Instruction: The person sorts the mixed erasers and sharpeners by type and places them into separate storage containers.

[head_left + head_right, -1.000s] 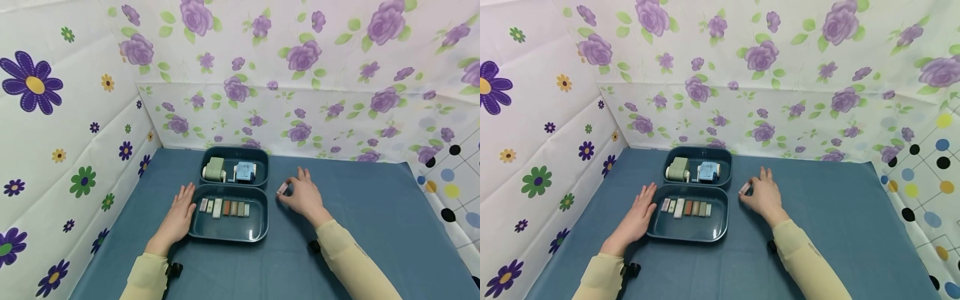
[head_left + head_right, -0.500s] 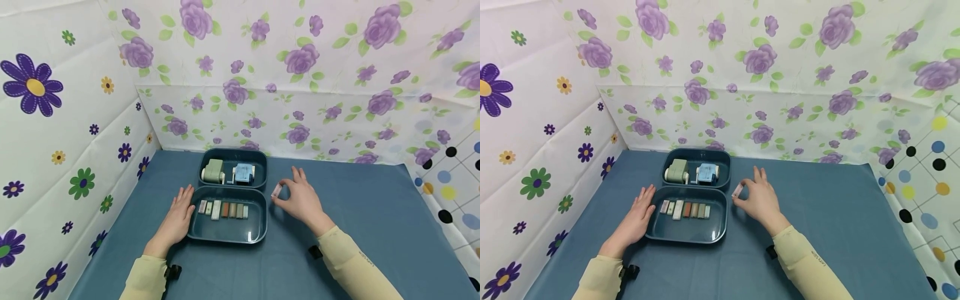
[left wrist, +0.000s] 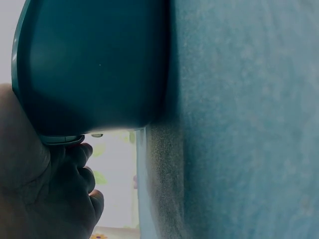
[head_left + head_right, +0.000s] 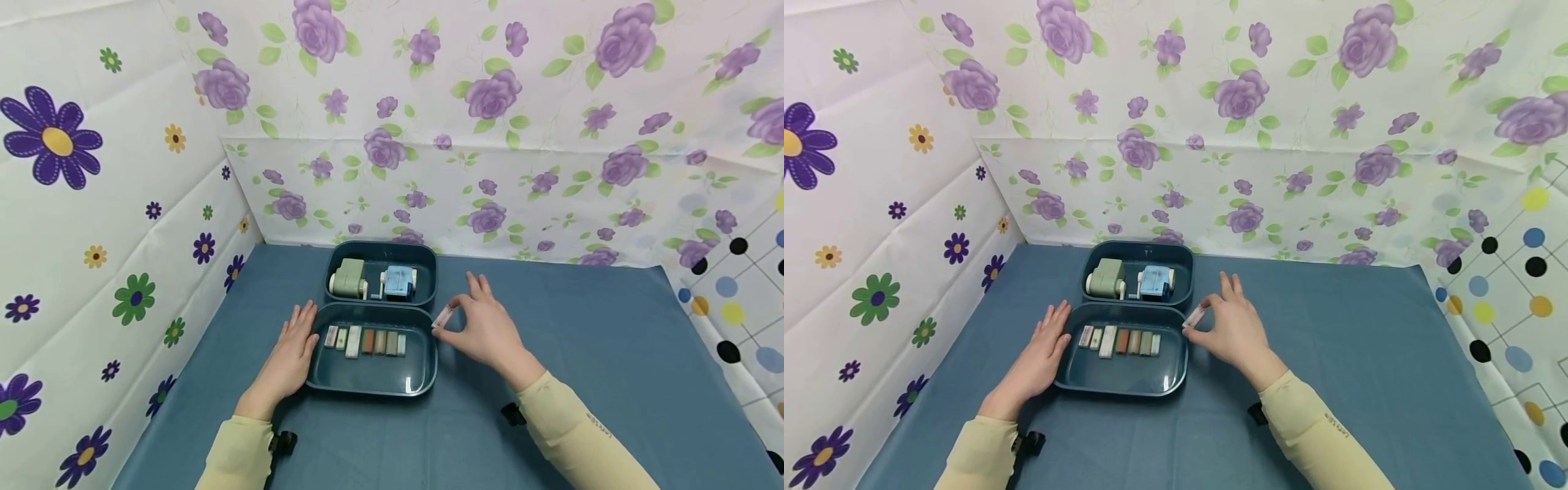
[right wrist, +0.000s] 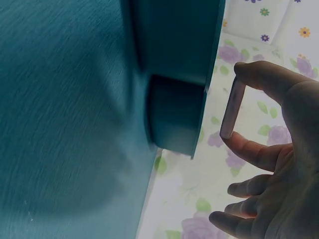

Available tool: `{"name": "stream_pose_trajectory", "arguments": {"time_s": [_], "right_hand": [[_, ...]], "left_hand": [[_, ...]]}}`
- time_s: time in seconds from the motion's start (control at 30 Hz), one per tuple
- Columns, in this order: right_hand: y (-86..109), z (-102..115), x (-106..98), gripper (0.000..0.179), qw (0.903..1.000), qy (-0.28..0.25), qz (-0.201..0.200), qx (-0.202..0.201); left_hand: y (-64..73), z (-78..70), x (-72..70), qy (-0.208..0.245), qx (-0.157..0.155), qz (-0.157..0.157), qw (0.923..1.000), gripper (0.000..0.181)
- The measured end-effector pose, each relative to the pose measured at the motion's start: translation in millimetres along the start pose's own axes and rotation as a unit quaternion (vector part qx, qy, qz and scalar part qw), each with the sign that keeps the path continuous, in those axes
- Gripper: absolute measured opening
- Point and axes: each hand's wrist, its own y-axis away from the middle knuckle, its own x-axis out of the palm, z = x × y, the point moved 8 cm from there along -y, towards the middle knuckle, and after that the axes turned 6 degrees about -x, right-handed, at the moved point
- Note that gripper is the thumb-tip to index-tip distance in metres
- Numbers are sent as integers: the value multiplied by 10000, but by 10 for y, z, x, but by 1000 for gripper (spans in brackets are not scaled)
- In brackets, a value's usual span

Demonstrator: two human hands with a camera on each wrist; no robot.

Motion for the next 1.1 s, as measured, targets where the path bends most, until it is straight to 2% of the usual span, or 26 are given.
{"name": "stream_pose_trajectory", "arguments": {"time_s": [1.1], "right_hand": [[52, 160, 56, 54, 9997, 19, 114, -225]], "left_hand": [[6, -17, -10, -44, -9, -11, 10000, 58]]}}
